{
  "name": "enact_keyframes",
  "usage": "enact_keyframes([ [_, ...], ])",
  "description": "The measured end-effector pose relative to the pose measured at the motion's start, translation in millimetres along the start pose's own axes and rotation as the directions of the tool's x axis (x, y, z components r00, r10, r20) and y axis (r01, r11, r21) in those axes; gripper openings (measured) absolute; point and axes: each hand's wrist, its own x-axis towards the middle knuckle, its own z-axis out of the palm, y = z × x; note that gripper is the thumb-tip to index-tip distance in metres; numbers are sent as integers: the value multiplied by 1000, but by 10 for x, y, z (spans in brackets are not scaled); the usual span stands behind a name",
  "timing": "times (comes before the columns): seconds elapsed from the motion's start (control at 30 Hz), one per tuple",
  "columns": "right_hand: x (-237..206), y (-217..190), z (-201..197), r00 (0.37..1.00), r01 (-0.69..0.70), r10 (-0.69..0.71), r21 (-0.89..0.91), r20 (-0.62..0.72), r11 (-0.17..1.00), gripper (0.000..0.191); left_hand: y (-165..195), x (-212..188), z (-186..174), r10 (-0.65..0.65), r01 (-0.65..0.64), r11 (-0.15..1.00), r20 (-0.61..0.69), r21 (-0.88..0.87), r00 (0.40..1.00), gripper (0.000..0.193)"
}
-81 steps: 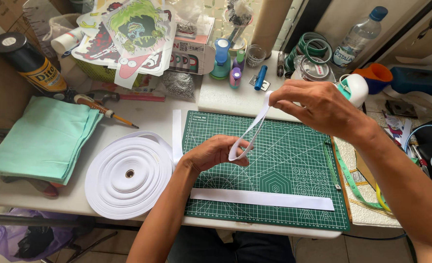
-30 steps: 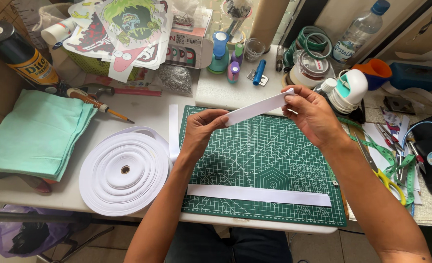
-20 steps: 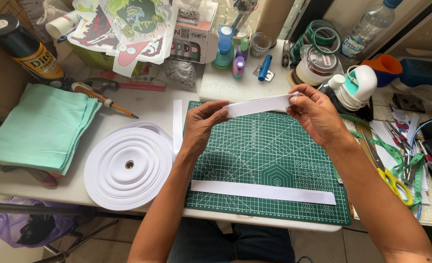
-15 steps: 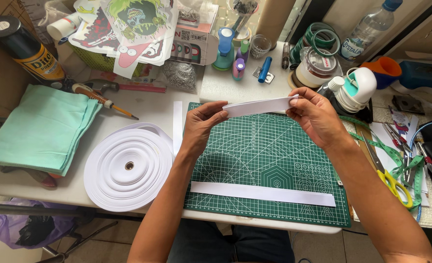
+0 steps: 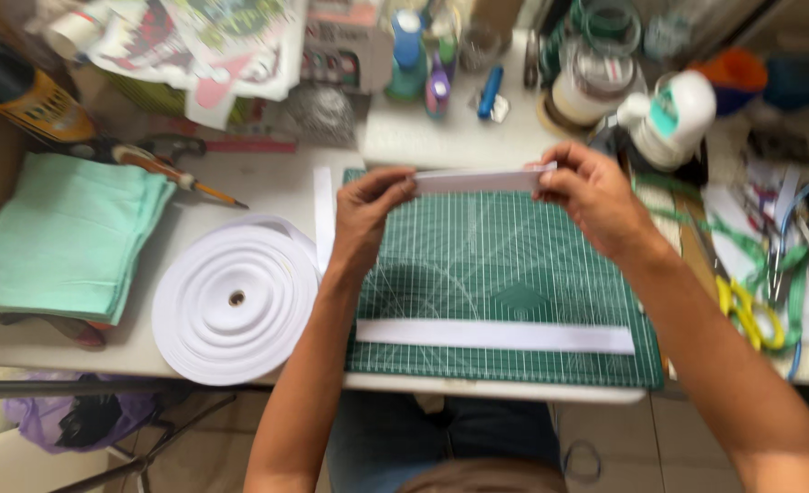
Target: The person measures and cuts multiple lengths of white fabric ribbon using a tape measure and scissors on a green cutting mat. The person repeatedly aligns the ribbon, cuts it, and lays the pieces on the mat.
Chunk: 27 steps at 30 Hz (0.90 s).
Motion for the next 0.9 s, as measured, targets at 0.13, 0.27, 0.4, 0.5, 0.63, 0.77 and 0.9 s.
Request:
enact_keyframes([
  [0.13,-331,90,-57,996,30,-28,-25,80,999,20,-126,-186,-3,34,-37,999,116,23,993,18],
  [0.27,-585,7,-180,998,-30,40,-229,38,973,33,-203,-224,20,-21,17,999,130,27,991,18],
  [0.4,-897,14,-411,989,-148,125,-464,-79,873,20,-296,-235,148,-55,34,995,222,99,973,17],
  [0.5,-1132,97,-695,994,-110,95,-433,-56,895,16,-401,-261,300,-106,34,972,305,232,946,16],
  [0.63,-1498,155,-1116,986,-158,115,-480,-118,863,16,-521,-334,635,-223,93,927,334,362,916,17],
  [0.77,-1845,126,-1450,979,-177,90,-541,-184,822,16,-509,-393,1101,-300,156,920,391,359,870,17],
  [0.9,-2109,-79,-1848,983,-158,63,-608,-175,778,15,-363,-445,1575,-211,-129,823,509,554,835,19],
])
